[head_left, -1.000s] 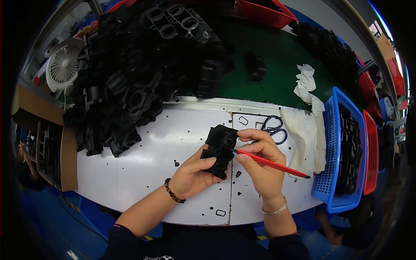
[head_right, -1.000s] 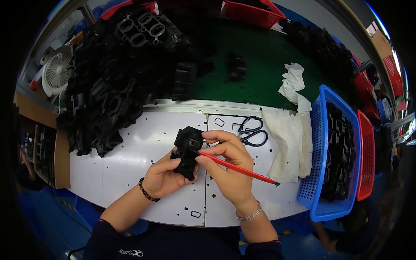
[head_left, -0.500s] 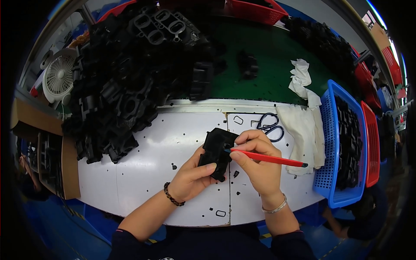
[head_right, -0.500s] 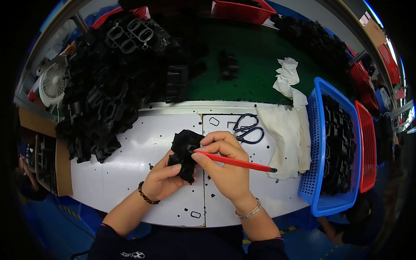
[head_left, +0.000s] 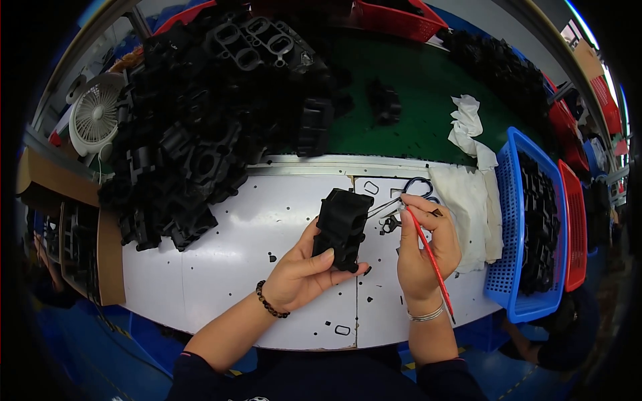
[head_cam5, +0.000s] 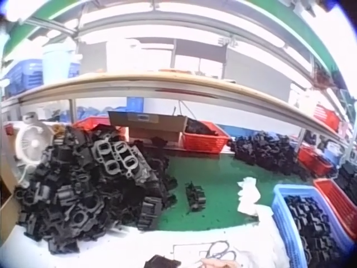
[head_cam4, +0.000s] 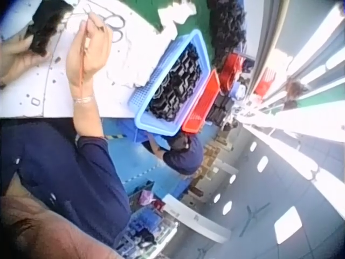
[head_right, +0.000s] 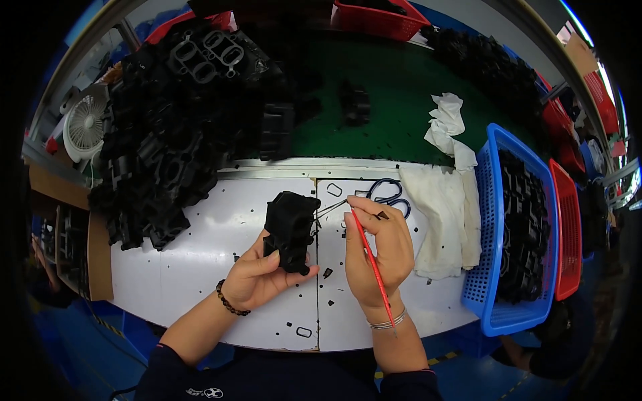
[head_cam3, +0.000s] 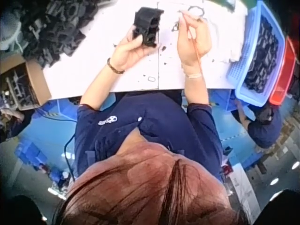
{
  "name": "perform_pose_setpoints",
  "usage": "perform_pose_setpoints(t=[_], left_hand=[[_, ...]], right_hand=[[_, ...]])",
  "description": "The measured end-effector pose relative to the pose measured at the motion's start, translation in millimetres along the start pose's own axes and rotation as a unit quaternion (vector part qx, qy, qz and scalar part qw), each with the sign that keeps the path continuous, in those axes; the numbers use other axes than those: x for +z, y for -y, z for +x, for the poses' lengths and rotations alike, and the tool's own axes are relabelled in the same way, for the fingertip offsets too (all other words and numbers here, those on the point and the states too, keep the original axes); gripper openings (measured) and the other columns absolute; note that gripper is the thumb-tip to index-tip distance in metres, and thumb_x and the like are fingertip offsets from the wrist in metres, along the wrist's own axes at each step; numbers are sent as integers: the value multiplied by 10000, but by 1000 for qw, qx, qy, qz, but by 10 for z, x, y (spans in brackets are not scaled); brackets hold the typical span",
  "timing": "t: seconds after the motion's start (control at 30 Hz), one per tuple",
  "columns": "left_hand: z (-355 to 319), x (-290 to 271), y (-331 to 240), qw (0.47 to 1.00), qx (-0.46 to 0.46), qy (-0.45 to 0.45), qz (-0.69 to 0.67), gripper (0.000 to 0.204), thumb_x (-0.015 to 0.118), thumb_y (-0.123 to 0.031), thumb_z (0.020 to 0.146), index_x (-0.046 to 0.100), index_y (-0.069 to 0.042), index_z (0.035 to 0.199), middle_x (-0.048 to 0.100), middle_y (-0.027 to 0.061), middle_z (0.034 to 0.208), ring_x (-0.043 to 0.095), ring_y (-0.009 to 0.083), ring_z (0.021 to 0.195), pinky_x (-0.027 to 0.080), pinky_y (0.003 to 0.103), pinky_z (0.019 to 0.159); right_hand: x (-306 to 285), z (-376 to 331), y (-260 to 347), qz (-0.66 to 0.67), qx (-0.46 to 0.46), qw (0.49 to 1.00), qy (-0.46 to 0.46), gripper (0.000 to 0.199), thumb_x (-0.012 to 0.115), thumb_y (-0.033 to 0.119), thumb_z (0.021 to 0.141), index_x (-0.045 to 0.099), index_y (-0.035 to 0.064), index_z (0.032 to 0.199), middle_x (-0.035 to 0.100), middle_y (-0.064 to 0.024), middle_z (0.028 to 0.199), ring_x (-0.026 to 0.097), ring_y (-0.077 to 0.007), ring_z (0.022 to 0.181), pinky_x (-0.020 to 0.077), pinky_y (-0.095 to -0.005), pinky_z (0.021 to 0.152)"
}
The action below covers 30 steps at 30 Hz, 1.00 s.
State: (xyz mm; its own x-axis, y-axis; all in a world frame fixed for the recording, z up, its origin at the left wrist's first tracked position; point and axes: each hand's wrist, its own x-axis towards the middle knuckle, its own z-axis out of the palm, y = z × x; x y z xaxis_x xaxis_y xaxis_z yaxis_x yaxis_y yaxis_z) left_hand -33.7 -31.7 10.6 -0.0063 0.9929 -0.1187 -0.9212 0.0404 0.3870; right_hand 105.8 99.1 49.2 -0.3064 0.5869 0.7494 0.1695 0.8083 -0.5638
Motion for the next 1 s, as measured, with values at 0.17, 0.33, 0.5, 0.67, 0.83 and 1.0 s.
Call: perform_pose_setpoints(t=[0.17, 0.33, 0.5, 0.67, 0.83, 1.0], left_hand=[[-16, -72, -14, 996, 14, 46, -81, 544, 493, -53, 976, 240, -125, 1452, 492, 134, 1298, 542, 270, 1199, 346, 577, 1124], [0, -125, -66, 995, 28, 27, -93, 481, 485, -61, 981, 279, -116, 1412, 499, 131, 1284, 546, 264, 1189, 341, 582, 1125], [-5, -56, -52, 1000, 17, 11, -22, 527, 488, -60, 982, 245, -107, 1446, 492, 121, 1276, 553, 257, 1176, 391, 567, 1098], [19, 47, -55, 999, 12, -35, 31, 564, 503, -40, 971, 235, -105, 1464, 482, 101, 1260, 559, 230, 1169, 436, 544, 1072], [18, 40, -43, 999, 13, -29, 35, 585, 518, -46, 966, 226, -105, 1469, 478, 98, 1270, 563, 226, 1163, 439, 536, 1072], [3, -9, -31, 999, 15, -14, 28, 621, 534, -35, 953, 213, -114, 1479, 488, 112, 1270, 561, 245, 1175, 427, 546, 1077]], right_hand=[[-116, 52, -130, -51, 37, 996, -67, 108, 690, -78, 805, 613, -30, 865, 701, -155, 976, 661, -238, 840, 527, -299, 760], [-156, 47, -79, 138, 186, 973, 2, 108, 706, -51, 803, 637, -28, 882, 659, -114, 1025, 617, -167, 903, 491, -266, 794], [18, -66, 89, 233, 164, 949, 134, 125, 738, -42, 761, 655, -17, 851, 629, -100, 1021, 604, -172, 919, 493, -274, 803], [11, -45, 95, 258, 168, 939, 154, 145, 744, -39, 744, 662, -2, 857, 669, -119, 1039, 613, -196, 942, 500, -292, 816], [20, -50, 100, 235, 137, 945, 184, 145, 734, -42, 751, 654, -3, 865, 710, -107, 1001, 618, -226, 952, 503, -296, 809], [11, -45, 55, 120, 62, 985, 105, 163, 719, -64, 760, 635, -15, 891, 710, -127, 969, 636, -227, 900, 513, -305, 788]])
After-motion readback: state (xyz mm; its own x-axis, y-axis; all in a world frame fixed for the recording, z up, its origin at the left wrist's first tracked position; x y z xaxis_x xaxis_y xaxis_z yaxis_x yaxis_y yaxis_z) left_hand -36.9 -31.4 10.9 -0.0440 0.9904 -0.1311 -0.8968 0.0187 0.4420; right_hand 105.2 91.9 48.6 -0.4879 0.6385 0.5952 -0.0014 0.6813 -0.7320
